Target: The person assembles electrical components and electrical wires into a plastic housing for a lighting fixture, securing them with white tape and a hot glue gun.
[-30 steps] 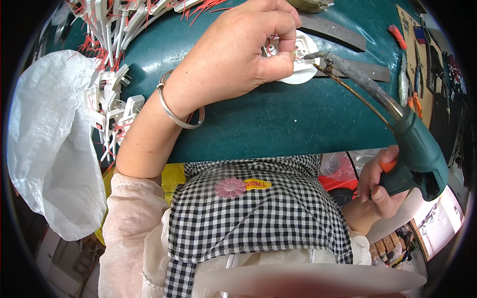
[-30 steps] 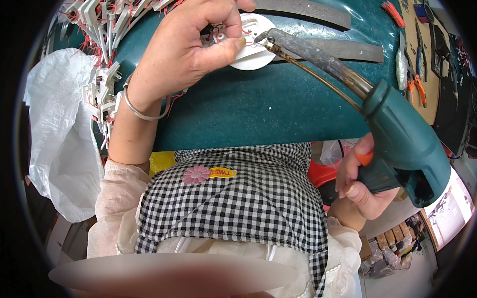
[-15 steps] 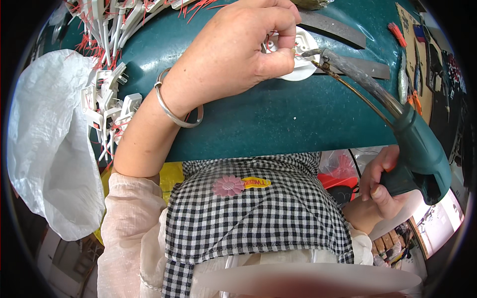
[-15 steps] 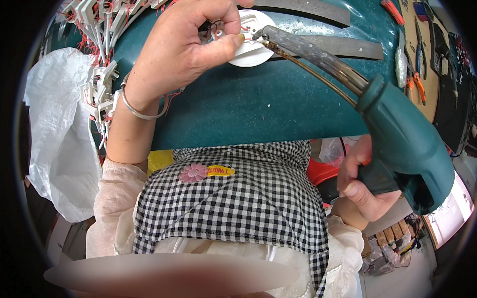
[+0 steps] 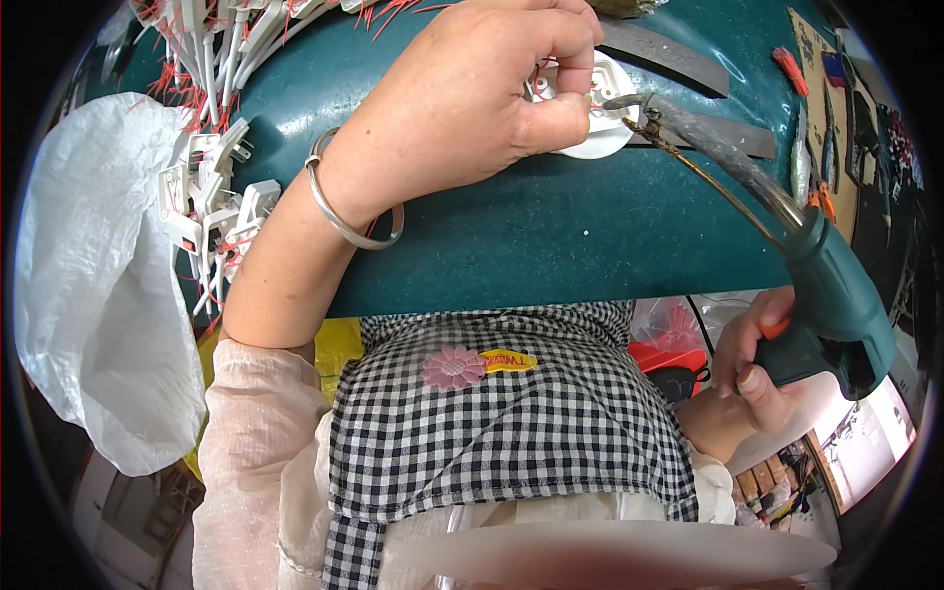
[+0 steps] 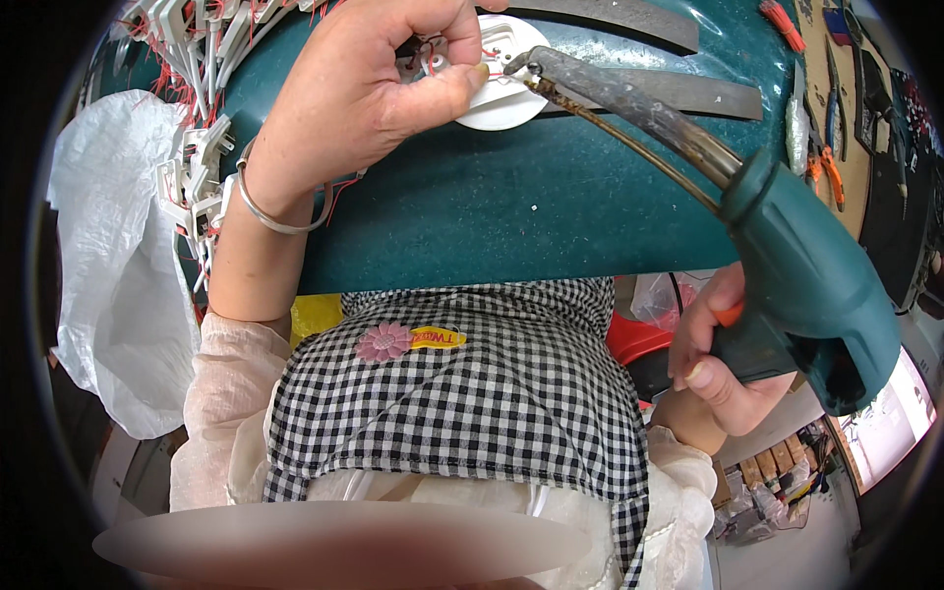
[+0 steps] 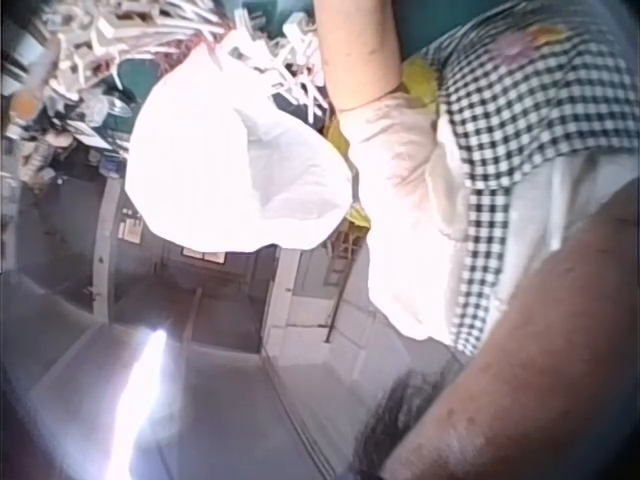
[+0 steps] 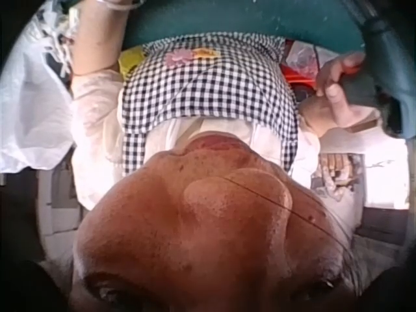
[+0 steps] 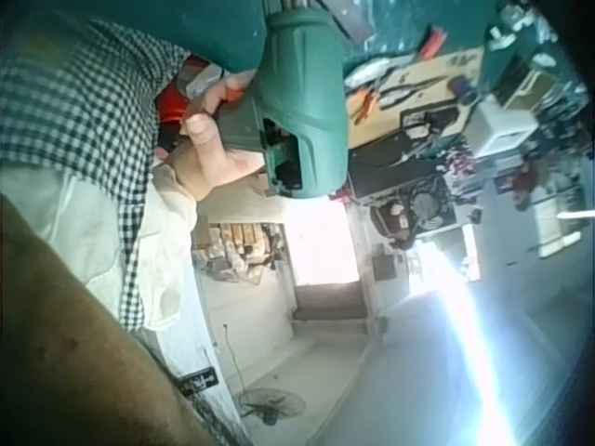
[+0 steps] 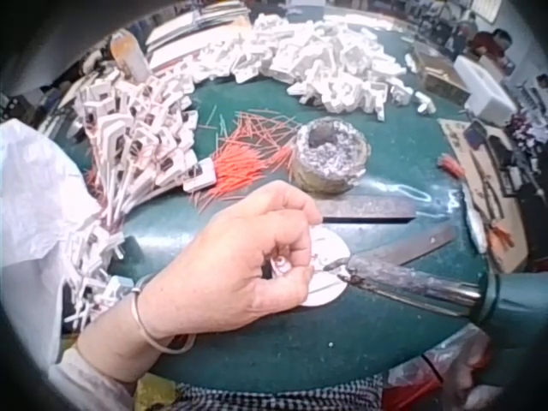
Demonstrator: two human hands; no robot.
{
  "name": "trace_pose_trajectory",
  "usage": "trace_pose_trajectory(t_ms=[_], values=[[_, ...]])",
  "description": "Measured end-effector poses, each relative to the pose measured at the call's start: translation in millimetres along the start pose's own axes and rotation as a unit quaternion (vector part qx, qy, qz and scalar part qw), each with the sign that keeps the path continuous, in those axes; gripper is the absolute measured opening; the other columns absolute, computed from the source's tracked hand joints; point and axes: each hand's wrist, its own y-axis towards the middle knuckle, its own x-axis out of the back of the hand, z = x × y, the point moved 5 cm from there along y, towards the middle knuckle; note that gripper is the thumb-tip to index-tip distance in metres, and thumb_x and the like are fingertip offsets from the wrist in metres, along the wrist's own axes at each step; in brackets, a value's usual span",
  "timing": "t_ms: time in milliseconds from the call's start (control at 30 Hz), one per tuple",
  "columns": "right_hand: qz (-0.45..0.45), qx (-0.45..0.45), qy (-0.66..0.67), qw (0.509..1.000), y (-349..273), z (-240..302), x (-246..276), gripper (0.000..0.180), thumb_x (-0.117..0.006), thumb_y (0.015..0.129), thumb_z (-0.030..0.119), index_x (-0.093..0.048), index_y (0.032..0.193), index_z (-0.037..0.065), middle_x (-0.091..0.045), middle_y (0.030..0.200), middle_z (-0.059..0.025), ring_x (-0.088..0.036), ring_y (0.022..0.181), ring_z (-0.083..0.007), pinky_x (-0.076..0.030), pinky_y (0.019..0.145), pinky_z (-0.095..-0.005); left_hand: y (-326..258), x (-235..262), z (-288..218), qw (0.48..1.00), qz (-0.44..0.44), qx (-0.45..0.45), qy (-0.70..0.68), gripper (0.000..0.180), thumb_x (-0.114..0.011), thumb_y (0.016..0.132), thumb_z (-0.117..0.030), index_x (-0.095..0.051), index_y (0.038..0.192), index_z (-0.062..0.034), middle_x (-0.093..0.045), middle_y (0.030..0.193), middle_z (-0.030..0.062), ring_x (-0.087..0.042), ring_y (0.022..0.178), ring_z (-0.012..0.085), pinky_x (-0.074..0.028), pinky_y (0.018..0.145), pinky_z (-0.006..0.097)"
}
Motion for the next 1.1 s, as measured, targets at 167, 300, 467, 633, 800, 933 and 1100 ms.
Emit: trace_pose_trajectory(t_ms=[167, 300, 467, 633, 800, 933, 1100], values=[[0.0, 0.002, -0.013, 1.0, 1, 0, 0, 0.049, -0.076, 0.067, 0.005, -0.042, 0.1, -0.007, -0.046, 0.062, -0.0097, -0.045, 0.041, -0.013, -0.039, 0.036, -0.0212, 0, 0, 0, 1.0, 0.002, 0.004, 0.001, 0.013, -0.065, 0.073, -0.005, -0.053, 0.076, -0.002, -0.054, 0.099, 0.0116, -0.056, 0.079, 0.0213, -0.047, 0.069, 0.027], [0.002, 0.01, -0.012, 1.0, 1, 1, -1, 0.047, -0.076, 0.067, 0.004, -0.043, 0.098, -0.006, -0.046, 0.062, -0.0097, -0.045, 0.041, -0.0134, -0.039, 0.036, -0.0213, 1, 0, 1, 1.0, 0.0, 0.007, 0.0, 0.013, -0.065, 0.073, -0.005, -0.053, 0.076, -0.002, -0.054, 0.099, 0.0115, -0.056, 0.079, 0.0215, -0.047, 0.069, 0.027], [-0.004, 0.007, -0.014, 1.0, -1, 0, 1, 0.047, -0.076, 0.066, 0.003, -0.044, 0.098, -0.006, -0.046, 0.062, -0.0093, -0.045, 0.041, -0.0134, -0.039, 0.036, -0.0212, 1, 0, 0, 1.0, 0.0, 0.001, 0.002, 0.013, -0.065, 0.073, -0.005, -0.053, 0.076, -0.0018, -0.054, 0.099, 0.0114, -0.056, 0.079, 0.0217, -0.047, 0.069, 0.028], [-0.019, 0.02, -0.029, 0.999, -4, -1, 0, 0.05, -0.077, 0.064, 0.004, -0.045, 0.101, -0.008, -0.045, 0.061, -0.009, -0.045, 0.041, -0.0127, -0.038, 0.036, -0.0206, 0, 0, 0, 1.0, -0.001, 0.01, -0.002, 0.013, -0.065, 0.072, -0.004, -0.053, 0.075, -0.0017, -0.055, 0.098, 0.0112, -0.056, 0.079, 0.0216, -0.047, 0.069, 0.028], [-0.009, 0.024, -0.03, 0.999, -2, 6, 4, 0.061, -0.076, 0.067, 0.008, -0.04, 0.113, -0.012, -0.045, 0.06, -0.0066, -0.045, 0.041, -0.0124, -0.039, 0.036, -0.0204, 0, 0, 0, 1.0, -0.004, 0.007, 0.006, 0.012, -0.065, 0.072, -0.004, -0.053, 0.076, -0.0015, -0.055, 0.098, 0.0111, -0.056, 0.078, 0.0209, -0.046, 0.068, 0.027], [0.031, 0.026, -0.01, 0.999, 0, 9, 8, 0.066, -0.076, 0.069, 0.009, -0.036, 0.116, -0.013, -0.046, 0.06, -0.0049, -0.046, 0.04, -0.0118, -0.039, 0.035, -0.0202, 1, -1, -1, 1.0, 0.003, 0.005, 0.006, 0.012, -0.065, 0.072, -0.003, -0.054, 0.076, -0.0013, -0.055, 0.098, 0.0111, -0.056, 0.077, 0.0195, -0.046, 0.068, 0.026], [0.018, 0.028, -0.01, 0.999, 1, 2, 2, 0.061, -0.076, 0.068, 0.007, -0.039, 0.111, -0.015, -0.046, 0.06, -0.0065, -0.046, 0.04, -0.0114, -0.039, 0.035, -0.0196, 1, -1, 1, 1.0, -0.007, 0.0, 0.003, 0.011, -0.064, 0.072, -0.003, -0.054, 0.076, -0.0015, -0.055, 0.098, 0.0109, -0.055, 0.076, 0.0189, -0.046, 0.067, 0.026]])
